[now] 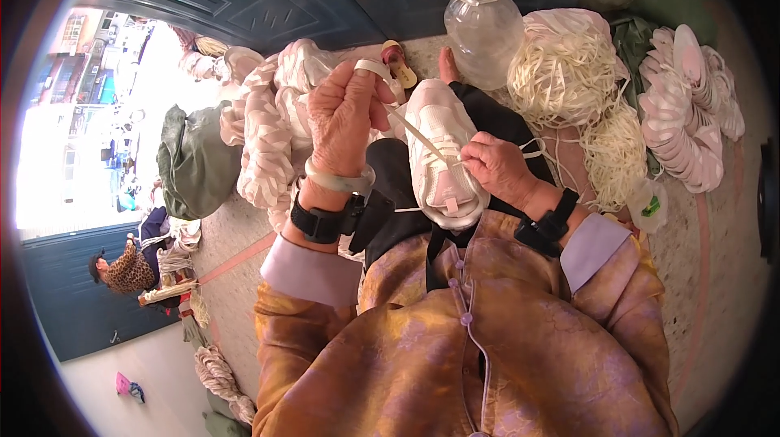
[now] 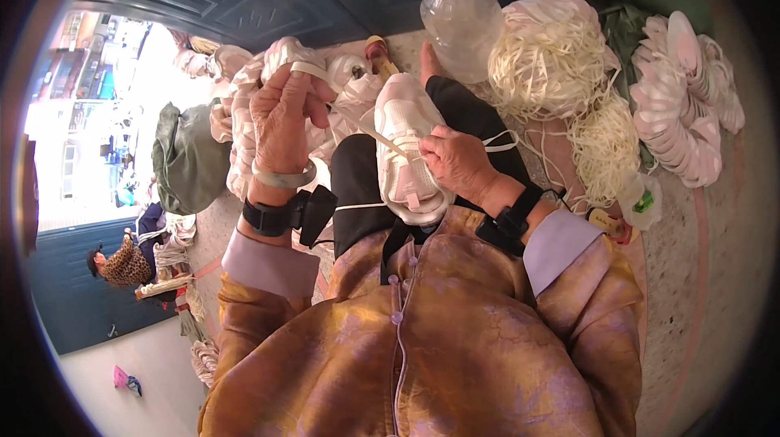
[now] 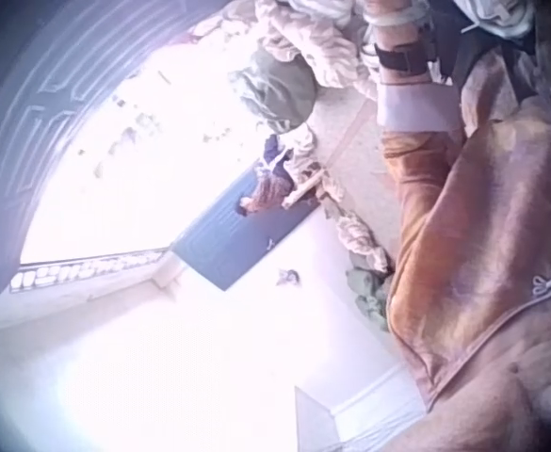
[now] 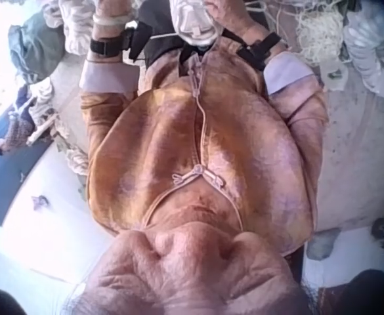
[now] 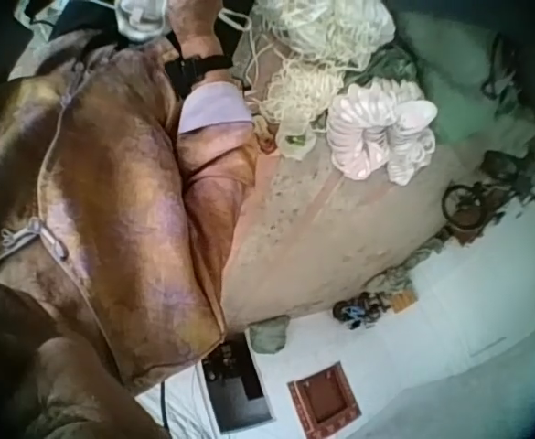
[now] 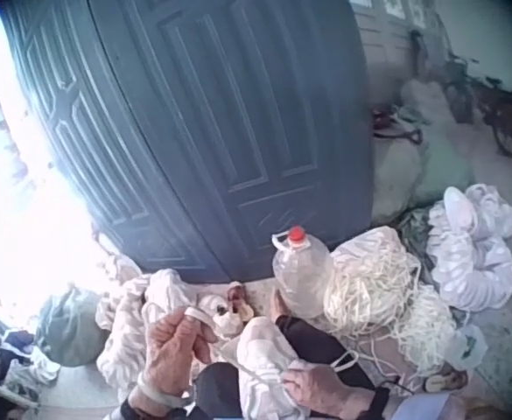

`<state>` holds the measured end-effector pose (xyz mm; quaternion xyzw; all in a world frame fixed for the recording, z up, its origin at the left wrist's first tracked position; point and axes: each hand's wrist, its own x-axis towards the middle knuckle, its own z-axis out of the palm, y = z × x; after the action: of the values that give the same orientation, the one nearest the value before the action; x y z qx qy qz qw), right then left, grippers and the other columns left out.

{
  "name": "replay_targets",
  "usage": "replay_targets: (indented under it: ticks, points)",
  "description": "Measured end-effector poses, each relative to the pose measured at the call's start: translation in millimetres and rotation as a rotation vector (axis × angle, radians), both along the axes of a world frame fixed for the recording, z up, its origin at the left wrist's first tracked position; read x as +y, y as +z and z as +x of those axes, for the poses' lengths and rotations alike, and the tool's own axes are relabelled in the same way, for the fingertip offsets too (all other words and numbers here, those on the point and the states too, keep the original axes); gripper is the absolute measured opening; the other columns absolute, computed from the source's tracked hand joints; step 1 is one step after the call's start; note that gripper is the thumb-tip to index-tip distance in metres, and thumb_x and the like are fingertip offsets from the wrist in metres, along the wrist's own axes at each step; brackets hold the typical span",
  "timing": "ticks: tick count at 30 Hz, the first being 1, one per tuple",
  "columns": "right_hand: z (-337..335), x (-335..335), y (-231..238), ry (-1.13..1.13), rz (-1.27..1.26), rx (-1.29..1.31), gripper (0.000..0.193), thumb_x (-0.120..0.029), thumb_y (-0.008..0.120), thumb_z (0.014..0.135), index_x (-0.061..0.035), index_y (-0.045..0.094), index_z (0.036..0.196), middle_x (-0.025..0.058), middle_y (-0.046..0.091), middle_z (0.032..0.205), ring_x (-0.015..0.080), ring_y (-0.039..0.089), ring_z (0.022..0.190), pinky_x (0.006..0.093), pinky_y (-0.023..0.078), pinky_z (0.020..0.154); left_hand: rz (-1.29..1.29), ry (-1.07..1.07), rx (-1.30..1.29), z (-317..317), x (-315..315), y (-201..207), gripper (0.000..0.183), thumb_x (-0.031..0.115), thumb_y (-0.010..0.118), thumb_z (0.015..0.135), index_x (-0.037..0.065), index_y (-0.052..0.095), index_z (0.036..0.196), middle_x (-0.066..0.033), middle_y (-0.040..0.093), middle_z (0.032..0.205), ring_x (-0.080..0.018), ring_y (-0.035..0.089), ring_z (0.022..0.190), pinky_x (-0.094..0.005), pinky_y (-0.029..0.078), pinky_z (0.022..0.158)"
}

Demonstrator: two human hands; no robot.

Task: Lacing multiple pairs of white athletic shoes in a workshop setting.

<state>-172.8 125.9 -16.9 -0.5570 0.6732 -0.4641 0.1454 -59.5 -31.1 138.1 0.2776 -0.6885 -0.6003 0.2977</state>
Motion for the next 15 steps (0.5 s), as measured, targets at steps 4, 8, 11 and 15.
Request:
replay_targets:
  ticks: [4, 8, 11, 15]
  points:
    - [8.4, -7.0, 2.7, -0.015, 0.042, 0.037, 0.005, -0.006, 0.057, 0.073, -0.0073, 0.059, 0.078, 0.0069, 0.056, 0.08, 0.0269, 0.059, 0.075, 0.0358, 0.048, 0.066, 0.014, 0.008, 0.052, 2.5, -0.9, -2.6, 0.024, 0.016, 0.046, 0.094, 0.002, 0.059, 0.079, -0.0022, 0.059, 0.067, -0.0041, 0.046, 0.047, -0.0167, 0.037, 0.044]
    - [12.0, -8.8, 0.3, -0.026, 0.077, 0.094, 0.006, -0.005, 0.058, 0.07, -0.0066, 0.058, 0.076, 0.0069, 0.055, 0.087, 0.0268, 0.055, 0.085, 0.0361, 0.047, 0.073, 0.024, 0.008, 0.076, 5.9, -3.7, -4.8, 0.025, 0.017, 0.046, 0.094, 0.002, 0.059, 0.079, -0.0023, 0.059, 0.067, -0.0044, 0.046, 0.047, -0.0171, 0.037, 0.044]
    - [15.8, -11.2, -6.5, -0.056, 0.037, 0.105, 0.007, -0.004, 0.058, 0.069, -0.0063, 0.057, 0.075, 0.0067, 0.054, 0.091, 0.0273, 0.052, 0.09, 0.0367, 0.045, 0.077, -0.001, 0.019, 0.068, 9.2, -6.7, -6.6, 0.025, 0.017, 0.046, 0.094, 0.002, 0.059, 0.079, -0.0023, 0.058, 0.067, -0.0044, 0.046, 0.048, -0.0174, 0.037, 0.044]
    - [18.7, -14.7, -10.3, -0.084, -0.013, 0.146, 0.008, -0.003, 0.057, 0.068, -0.0061, 0.057, 0.075, 0.0074, 0.053, 0.097, 0.0282, 0.049, 0.097, 0.0374, 0.043, 0.081, 0.01, 0.04, 0.064, 11.1, -8.9, -7.5, 0.025, 0.017, 0.046, 0.094, 0.002, 0.059, 0.079, -0.0023, 0.058, 0.067, -0.0044, 0.047, 0.048, -0.0175, 0.037, 0.044]
